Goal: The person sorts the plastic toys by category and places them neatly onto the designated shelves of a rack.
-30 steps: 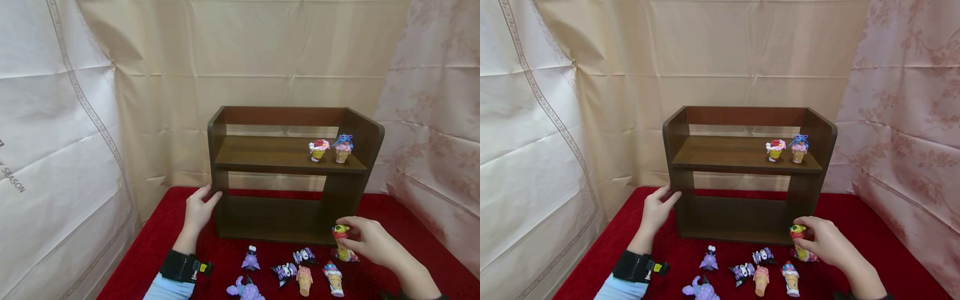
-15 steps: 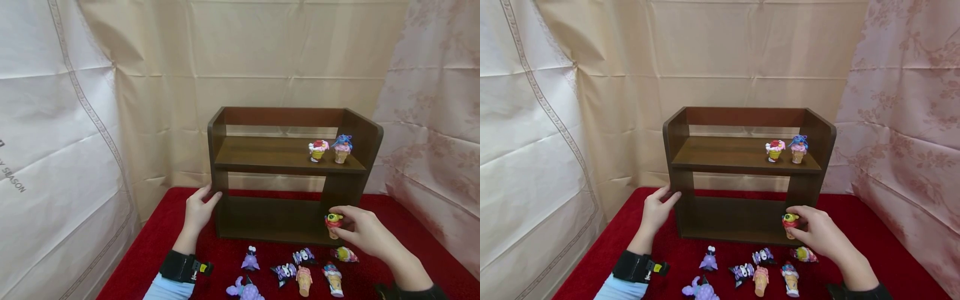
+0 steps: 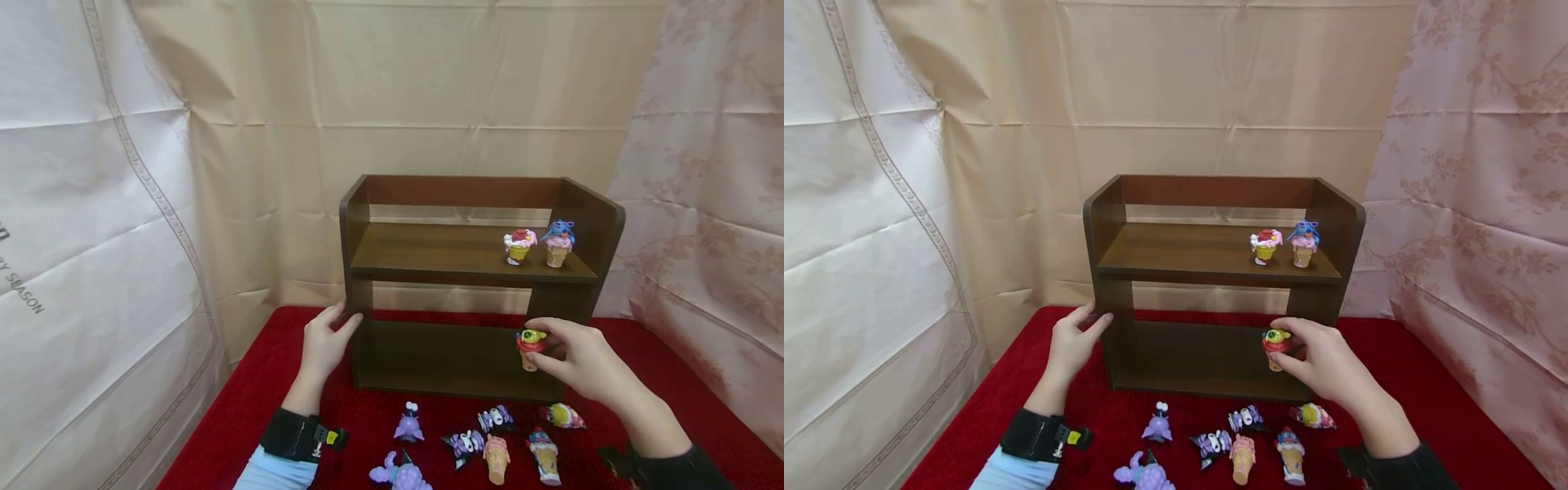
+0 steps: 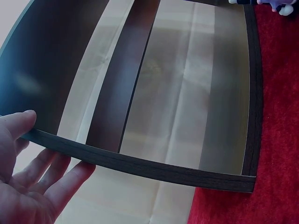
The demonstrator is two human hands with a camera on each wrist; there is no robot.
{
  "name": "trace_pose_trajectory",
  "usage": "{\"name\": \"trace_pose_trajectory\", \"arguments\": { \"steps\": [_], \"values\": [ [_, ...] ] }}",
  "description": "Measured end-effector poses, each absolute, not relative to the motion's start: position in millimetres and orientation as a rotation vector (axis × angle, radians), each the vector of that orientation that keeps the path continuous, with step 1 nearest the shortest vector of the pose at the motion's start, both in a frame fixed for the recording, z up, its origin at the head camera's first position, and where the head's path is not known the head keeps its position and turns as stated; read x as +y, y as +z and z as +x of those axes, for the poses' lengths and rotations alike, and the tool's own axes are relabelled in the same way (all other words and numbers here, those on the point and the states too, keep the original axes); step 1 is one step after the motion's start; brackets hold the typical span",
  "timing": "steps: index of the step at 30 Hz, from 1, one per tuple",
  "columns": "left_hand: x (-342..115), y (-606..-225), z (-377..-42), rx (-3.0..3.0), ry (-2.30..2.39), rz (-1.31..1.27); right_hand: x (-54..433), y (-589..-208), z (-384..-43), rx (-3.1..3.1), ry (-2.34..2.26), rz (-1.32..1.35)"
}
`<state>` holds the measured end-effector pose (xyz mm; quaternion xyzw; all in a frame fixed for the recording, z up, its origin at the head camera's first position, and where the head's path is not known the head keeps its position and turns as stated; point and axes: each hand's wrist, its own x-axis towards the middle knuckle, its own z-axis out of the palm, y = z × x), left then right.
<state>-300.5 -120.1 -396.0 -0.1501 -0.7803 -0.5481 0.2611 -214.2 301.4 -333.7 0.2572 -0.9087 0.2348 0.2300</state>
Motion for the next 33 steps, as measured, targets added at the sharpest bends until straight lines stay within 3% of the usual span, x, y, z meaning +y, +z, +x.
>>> {"name": "trace_pose_trajectory", "arguments": {
  "steps": [33],
  "values": [
    [-120.7,-397.1,-301.9,-2.099,-1.476,-0.416,277.4,-281.5,-227.4,-2.33,0.578,0.696]
  ]
}}
